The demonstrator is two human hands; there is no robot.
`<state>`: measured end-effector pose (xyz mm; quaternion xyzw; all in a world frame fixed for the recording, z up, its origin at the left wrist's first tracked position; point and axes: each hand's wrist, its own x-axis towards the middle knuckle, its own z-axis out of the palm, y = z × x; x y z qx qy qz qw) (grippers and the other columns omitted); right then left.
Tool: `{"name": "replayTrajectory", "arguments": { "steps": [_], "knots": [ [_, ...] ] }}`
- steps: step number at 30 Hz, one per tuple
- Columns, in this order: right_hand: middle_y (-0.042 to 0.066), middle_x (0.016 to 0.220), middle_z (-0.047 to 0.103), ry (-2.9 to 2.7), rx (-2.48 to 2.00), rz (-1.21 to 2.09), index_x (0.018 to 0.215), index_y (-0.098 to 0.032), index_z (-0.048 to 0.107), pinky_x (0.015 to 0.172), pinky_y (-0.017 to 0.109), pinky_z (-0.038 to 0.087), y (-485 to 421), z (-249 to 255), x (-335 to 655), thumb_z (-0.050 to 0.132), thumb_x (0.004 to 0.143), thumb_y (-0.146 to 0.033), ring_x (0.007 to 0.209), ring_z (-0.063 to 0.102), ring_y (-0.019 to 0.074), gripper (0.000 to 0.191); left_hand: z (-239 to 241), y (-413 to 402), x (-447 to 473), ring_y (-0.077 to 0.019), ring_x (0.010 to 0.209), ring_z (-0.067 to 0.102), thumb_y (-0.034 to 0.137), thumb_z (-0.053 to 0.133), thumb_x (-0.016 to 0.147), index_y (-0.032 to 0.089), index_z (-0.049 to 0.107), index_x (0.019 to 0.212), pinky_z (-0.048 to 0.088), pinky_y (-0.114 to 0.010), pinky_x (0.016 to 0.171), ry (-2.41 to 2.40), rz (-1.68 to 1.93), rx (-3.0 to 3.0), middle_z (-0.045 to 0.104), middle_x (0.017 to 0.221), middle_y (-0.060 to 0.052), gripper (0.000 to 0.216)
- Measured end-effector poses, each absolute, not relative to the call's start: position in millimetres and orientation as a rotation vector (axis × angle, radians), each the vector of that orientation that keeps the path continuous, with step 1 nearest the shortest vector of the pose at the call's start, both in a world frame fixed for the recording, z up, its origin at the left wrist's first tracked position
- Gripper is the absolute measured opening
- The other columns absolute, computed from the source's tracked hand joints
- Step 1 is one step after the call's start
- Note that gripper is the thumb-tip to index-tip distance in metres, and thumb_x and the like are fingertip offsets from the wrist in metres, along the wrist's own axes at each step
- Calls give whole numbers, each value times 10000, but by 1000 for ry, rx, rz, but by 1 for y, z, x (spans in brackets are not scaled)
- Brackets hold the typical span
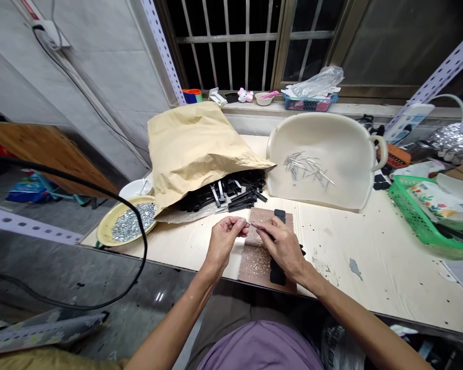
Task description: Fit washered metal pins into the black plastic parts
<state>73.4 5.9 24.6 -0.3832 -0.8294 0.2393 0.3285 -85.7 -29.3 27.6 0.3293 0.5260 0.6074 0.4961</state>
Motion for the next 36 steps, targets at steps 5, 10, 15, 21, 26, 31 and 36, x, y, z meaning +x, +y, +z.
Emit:
{"name": "replayTrajectory", "arguments": {
  "steps": [5,10,15,21,26,31,36],
  "knots": [
    [18,801,523,-2168,-1002,560,1132,-270,632,667,243,458,4,29,78,455,921,-248,714,549,129,276,28,-28,-81,-99,629,571,340,696,723,123,637,810,463,-224,625,1278,1508,808,621,694,-11,241],
    [27,814,536,-2180,-1037,519,1130,-276,631,657,241,461,3,26,79,430,933,-278,711,554,134,281,24,-23,-75,-90,601,556,348,717,697,124,627,806,457,-221,607,1280,1533,763,603,674,2,265],
    [33,840,541,-2193,-1093,448,1131,-273,628,645,236,455,8,15,77,426,935,-278,720,564,137,282,18,-15,-66,-77,588,548,354,720,691,118,612,804,451,-208,603,1222,1560,631,603,663,3,283],
    [29,879,545,-2234,-1135,404,1144,-296,615,625,229,440,8,8,77,445,927,-260,734,567,135,277,11,-15,-60,-80,580,549,351,707,700,101,641,821,458,-216,604,1188,1564,573,606,651,-5,285],
    [32,918,590,-2207,-1161,428,1065,-243,621,643,235,443,8,11,79,459,924,-261,771,584,143,215,8,-17,-64,-77,594,561,325,751,658,100,667,800,478,-214,617,1176,1525,580,634,688,-16,279],
    [25,911,609,-2272,-1190,328,995,-215,612,625,231,414,11,12,82,450,931,-269,785,586,139,183,7,-13,-73,-75,557,566,302,810,586,94,655,765,500,-211,585,1130,1449,546,630,634,-9,315],
    [36,895,612,-2345,-1170,122,962,-200,613,633,249,376,13,15,84,441,932,-270,807,571,149,188,5,-8,-78,-73,534,584,280,835,555,94,650,807,518,-209,592,1091,1327,496,646,639,-12,364]
  ]
}}
